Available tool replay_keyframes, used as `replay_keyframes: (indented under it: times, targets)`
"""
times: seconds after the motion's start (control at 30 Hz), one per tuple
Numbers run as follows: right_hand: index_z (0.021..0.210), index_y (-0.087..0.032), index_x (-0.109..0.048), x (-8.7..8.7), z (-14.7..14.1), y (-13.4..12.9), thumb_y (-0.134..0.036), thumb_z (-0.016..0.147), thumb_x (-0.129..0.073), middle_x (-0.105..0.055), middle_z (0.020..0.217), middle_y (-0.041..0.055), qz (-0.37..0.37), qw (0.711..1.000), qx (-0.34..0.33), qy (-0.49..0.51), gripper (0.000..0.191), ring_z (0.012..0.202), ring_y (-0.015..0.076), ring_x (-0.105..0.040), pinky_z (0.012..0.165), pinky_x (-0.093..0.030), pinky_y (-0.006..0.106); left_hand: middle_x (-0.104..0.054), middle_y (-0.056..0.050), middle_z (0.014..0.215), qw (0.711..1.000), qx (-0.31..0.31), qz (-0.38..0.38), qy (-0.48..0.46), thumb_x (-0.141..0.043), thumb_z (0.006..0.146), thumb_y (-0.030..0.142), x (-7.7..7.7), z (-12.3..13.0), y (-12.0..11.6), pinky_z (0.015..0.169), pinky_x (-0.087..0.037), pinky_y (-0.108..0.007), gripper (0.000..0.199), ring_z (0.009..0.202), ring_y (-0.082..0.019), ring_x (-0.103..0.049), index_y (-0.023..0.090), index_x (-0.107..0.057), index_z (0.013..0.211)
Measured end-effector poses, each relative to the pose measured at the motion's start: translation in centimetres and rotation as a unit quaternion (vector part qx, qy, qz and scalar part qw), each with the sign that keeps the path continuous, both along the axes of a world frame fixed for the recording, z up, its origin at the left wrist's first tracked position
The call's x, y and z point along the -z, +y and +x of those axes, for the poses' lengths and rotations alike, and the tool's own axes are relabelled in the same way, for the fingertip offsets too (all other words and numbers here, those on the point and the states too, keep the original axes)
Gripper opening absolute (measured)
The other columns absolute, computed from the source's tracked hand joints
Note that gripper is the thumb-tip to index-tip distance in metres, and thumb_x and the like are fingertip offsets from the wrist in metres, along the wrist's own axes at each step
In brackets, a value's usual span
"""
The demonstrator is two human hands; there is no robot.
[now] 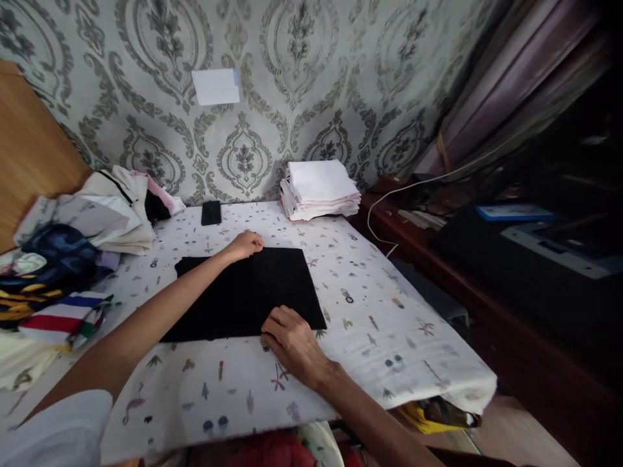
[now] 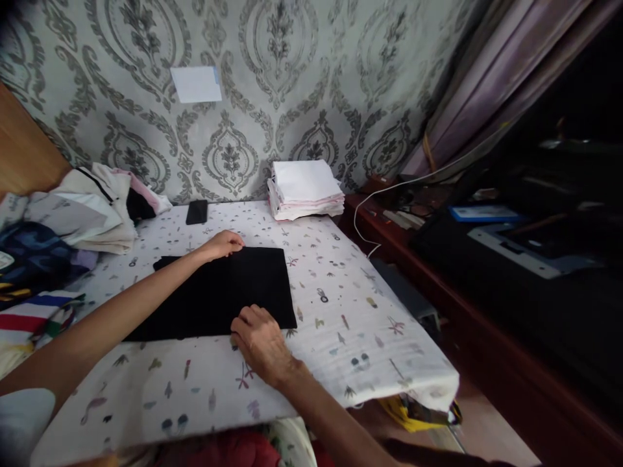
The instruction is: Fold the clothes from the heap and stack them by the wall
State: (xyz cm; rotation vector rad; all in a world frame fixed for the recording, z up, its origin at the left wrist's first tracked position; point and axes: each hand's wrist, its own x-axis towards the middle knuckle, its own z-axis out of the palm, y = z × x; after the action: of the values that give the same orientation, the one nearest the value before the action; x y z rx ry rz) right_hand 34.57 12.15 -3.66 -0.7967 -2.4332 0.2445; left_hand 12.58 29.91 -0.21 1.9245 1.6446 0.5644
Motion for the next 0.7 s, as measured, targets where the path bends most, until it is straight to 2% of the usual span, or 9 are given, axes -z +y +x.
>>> replay_keyframes:
  times: [0.07,0.13,0.23,0.3,0.33,0.4,0.5,0.57,0.7]
  targets:
    - [0.080,-0.020,-0.061,0.1,0.0,0.1,-0.009,0.089,-0.064,-0.060,0.084,0.0022,0.001,1.000,-0.004,0.005,0.014,0.080,0.0174,-0.052,0.075,-0.046,0.030,-0.066,-0.004,0.070,1.000,-0.011,-0.022,-0.010,-0.063,0.080,0.024,0.3,-0.2,0.4,0.057,-0.044,-0.026,0.012,0.061,-0.015,-0.059,0.016,-0.071,0.085]
    - [0.080,-0.019,-0.061,0.1,-0.1,0.0,-0.009,0.089,-0.064,-0.060,0.084,0.0027,0.000,1.000,-0.006,0.011,0.013,0.080,0.0176,-0.053,0.074,-0.046,0.031,-0.065,-0.003,0.068,0.999,-0.019,-0.033,-0.006,-0.065,0.078,0.023,0.5,-0.4,0.6,0.056,-0.042,-0.026,0.010,0.059,-0.015,-0.058,0.016,-0.070,0.082]
    - [0.081,-0.019,-0.062,-0.5,0.2,-0.2,-0.013,0.091,-0.062,-0.062,0.085,0.0034,-0.012,0.999,-0.018,0.027,0.012,0.080,0.0181,-0.055,0.074,-0.047,0.032,-0.066,-0.003,0.070,0.999,-0.016,-0.033,0.017,-0.068,0.071,0.020,0.6,-0.8,0.9,0.062,-0.042,-0.026,0.005,0.066,-0.017,-0.059,0.017,-0.069,0.074]
    - [0.084,-0.020,-0.063,-0.8,0.9,-0.4,-0.016,0.094,-0.059,-0.064,0.087,0.0042,-0.023,0.998,0.001,0.059,0.012,0.083,0.0190,-0.057,0.077,-0.049,0.033,-0.067,-0.003,0.073,0.999,-0.004,-0.033,0.029,-0.070,0.067,0.020,0.2,-1.0,1.1,0.065,-0.041,-0.026,0.005,0.072,-0.018,-0.060,0.018,-0.068,0.071]
    - [0.088,-0.020,-0.063,-0.9,1.4,-0.4,-0.018,0.096,-0.056,-0.064,0.090,0.0051,-0.024,0.996,0.032,0.082,0.011,0.085,0.0199,-0.058,0.079,-0.049,0.034,-0.067,-0.003,0.075,0.999,0.005,-0.037,0.032,-0.070,0.066,0.020,0.0,-1.1,1.2,0.066,-0.041,-0.026,0.005,0.074,-0.018,-0.060,0.019,-0.068,0.071]
    - [0.102,-0.020,-0.063,-0.7,2.8,-0.4,-0.024,0.099,-0.053,-0.065,0.098,0.0089,-0.012,0.983,0.136,0.123,0.012,0.094,0.0237,-0.059,0.084,-0.050,0.039,-0.069,-0.003,0.079,0.998,0.027,-0.048,0.032,-0.070,0.065,0.020,-0.5,-1.1,1.5,0.067,-0.041,-0.026,0.008,0.076,-0.018,-0.060,0.019,-0.069,0.072]
    - [0.121,-0.016,-0.057,0.5,4.7,-0.3,-0.042,0.100,-0.049,-0.063,0.106,0.0157,0.021,0.950,0.293,0.102,0.035,0.097,0.0309,-0.057,0.083,-0.049,0.048,-0.069,-0.003,0.083,0.995,0.063,-0.077,0.022,-0.070,0.063,0.020,-1.0,-0.8,2.3,0.069,-0.042,-0.026,0.014,0.078,-0.018,-0.060,0.020,-0.070,0.077]
    - [0.118,-0.016,-0.056,1.5,5.5,-0.3,-0.052,0.099,-0.046,-0.063,0.102,0.0158,0.026,0.937,0.343,0.057,0.041,0.093,0.0325,-0.056,0.078,-0.047,0.050,-0.067,-0.003,0.081,0.990,0.084,-0.108,0.019,-0.071,0.061,0.020,-1.1,-0.6,2.9,0.067,-0.043,-0.026,0.017,0.072,-0.017,-0.059,0.020,-0.071,0.077]
    - [0.093,-0.021,-0.058,2.3,5.5,-0.2,-0.053,0.095,-0.052,-0.062,0.093,0.0117,-0.004,0.931,0.364,0.028,0.032,0.088,0.0313,-0.056,0.075,-0.046,0.047,-0.062,-0.001,0.068,0.978,0.112,-0.175,0.029,-0.073,0.055,0.018,-1.0,-0.2,4.1,0.061,-0.042,-0.029,0.020,0.059,-0.016,-0.051,0.020,-0.071,0.074]
